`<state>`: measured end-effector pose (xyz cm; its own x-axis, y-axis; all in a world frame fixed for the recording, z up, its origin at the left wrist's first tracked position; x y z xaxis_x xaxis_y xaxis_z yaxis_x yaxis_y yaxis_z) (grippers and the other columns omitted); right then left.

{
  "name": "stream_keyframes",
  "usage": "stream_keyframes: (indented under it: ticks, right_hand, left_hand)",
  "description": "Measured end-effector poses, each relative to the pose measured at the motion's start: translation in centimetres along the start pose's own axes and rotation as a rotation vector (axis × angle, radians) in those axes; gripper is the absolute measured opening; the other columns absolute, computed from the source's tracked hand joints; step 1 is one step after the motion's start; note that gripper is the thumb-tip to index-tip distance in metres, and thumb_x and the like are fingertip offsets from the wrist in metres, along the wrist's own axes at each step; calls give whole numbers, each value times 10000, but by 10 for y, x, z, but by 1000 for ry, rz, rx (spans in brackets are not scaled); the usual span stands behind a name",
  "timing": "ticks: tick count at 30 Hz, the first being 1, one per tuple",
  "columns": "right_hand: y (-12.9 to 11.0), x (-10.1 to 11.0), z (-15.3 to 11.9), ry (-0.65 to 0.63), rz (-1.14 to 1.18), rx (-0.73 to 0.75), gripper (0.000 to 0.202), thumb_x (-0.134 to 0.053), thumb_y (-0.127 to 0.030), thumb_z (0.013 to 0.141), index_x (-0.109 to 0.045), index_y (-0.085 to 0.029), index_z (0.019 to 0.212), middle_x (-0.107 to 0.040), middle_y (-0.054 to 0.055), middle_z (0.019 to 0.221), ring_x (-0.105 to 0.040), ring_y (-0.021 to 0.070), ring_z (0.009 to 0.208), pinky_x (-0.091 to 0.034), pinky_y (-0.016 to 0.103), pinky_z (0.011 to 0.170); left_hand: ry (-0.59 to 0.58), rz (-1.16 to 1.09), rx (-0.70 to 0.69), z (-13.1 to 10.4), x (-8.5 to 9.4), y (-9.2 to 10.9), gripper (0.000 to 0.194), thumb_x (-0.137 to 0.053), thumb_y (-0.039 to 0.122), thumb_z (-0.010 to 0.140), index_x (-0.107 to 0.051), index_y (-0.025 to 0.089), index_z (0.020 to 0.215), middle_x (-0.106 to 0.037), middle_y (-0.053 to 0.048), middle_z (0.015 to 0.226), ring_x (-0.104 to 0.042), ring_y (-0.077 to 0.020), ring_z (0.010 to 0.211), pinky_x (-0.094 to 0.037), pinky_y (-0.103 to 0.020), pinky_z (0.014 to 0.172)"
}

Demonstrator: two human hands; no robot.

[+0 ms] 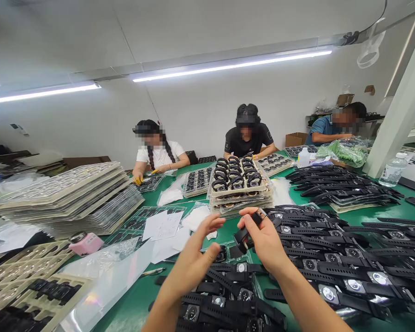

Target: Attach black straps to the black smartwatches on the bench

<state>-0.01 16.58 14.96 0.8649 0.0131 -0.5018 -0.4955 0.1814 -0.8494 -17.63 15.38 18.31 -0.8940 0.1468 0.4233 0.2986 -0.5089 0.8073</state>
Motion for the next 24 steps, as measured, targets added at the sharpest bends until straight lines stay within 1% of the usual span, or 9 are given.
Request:
stream_keyframes:
  ticks: [4, 6, 8, 11, 13, 14, 16, 20, 24]
  right_hand:
    - [1, -21, -9, -117, -137, 6, 475, -813, -581, 821, -716, -241, 1137, -707, 28, 917, -640, 184, 797, -548, 309, 745]
    - [-10, -13, -11, -39, -166, 76, 550, -834, -547, 804, -668, -282, 1257, -704, 30, 1041, -660, 201, 910, -554, 322, 826]
    - [-17, -9, -16, -20, -215, 89, 444, -824, -494, 818, -684, -289, 1186, -696, 5, 956, -658, 184, 856, -554, 297, 786]
    - [26, -50, -47, -509, -412, -233, 162, -726, -397, 897, -748, -239, 923, -664, -15, 702, -617, 152, 626, -515, 249, 593]
    - [67, -74, -90, -873, -517, -471, 163, -689, -359, 914, -781, -230, 953, -696, -2, 703, -594, 139, 548, -466, 232, 510]
    - [79, -80, -99, -902, -530, -489, 173, -699, -364, 907, -780, -234, 988, -691, -8, 697, -576, 130, 530, -446, 225, 499]
    - [93, -81, -86, -660, -414, -445, 280, -706, -495, 899, -742, -219, 925, -611, -30, 598, -536, 132, 502, -427, 233, 489]
    - [97, -49, -46, -109, -135, -251, 576, -682, -754, 818, -664, -223, 1040, -624, 7, 781, -559, 180, 699, -501, 294, 652]
    - [66, -14, -30, 146, -159, 10, 573, -630, -728, 890, -556, -298, 1261, -660, 52, 1150, -607, 228, 965, -504, 354, 871]
  left_hand:
    - [-120, -103, -36, -3, -45, 18, 601, -667, 301, 949, -484, 289, 1521, -635, -117, 1445, -638, -298, 1253, -507, -450, 1067]
    - [10, -163, 20, 2, -34, 5, 367, -652, 327, 959, -655, 246, 1318, -755, -87, 1123, -717, -243, 934, -573, -377, 866]
    - [230, -314, 106, 4, -8, -14, 253, -692, 395, 941, -712, 210, 1113, -687, -8, 762, -641, -173, 671, -539, -301, 694]
    - [514, -681, 156, 0, 19, -35, 348, -758, 515, 881, -679, 201, 1008, -528, 58, 645, -527, -119, 597, -490, -254, 630]
    - [563, -873, 154, 0, 19, -37, 388, -781, 557, 848, -657, 206, 957, -513, 55, 695, -503, -107, 627, -496, -251, 650]
    - [555, -934, 157, 1, 15, -35, 392, -790, 561, 839, -647, 206, 922, -509, 53, 705, -498, -104, 638, -501, -252, 666]
    - [540, -1023, 169, 1, 5, -33, 390, -810, 543, 828, -626, 201, 858, -501, 53, 697, -499, -101, 650, -509, -256, 707]
    - [531, -1041, 192, -1, -10, -34, 407, -790, 557, 843, -598, 199, 819, -509, 47, 691, -513, -107, 657, -508, -263, 726]
    - [559, -907, 221, -8, -18, -43, 439, -694, 631, 892, -578, 208, 876, -484, 53, 686, -494, -114, 647, -479, -257, 686]
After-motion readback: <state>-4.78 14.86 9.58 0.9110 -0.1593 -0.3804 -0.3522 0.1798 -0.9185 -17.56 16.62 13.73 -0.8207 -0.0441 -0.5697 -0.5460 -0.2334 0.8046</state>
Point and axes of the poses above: each hand's wrist, its own z-axis towards the middle knuckle, its own x-axis out of the back of the hand, y = z × x, the point moved 10 cm from there along z, towards the middle knuckle
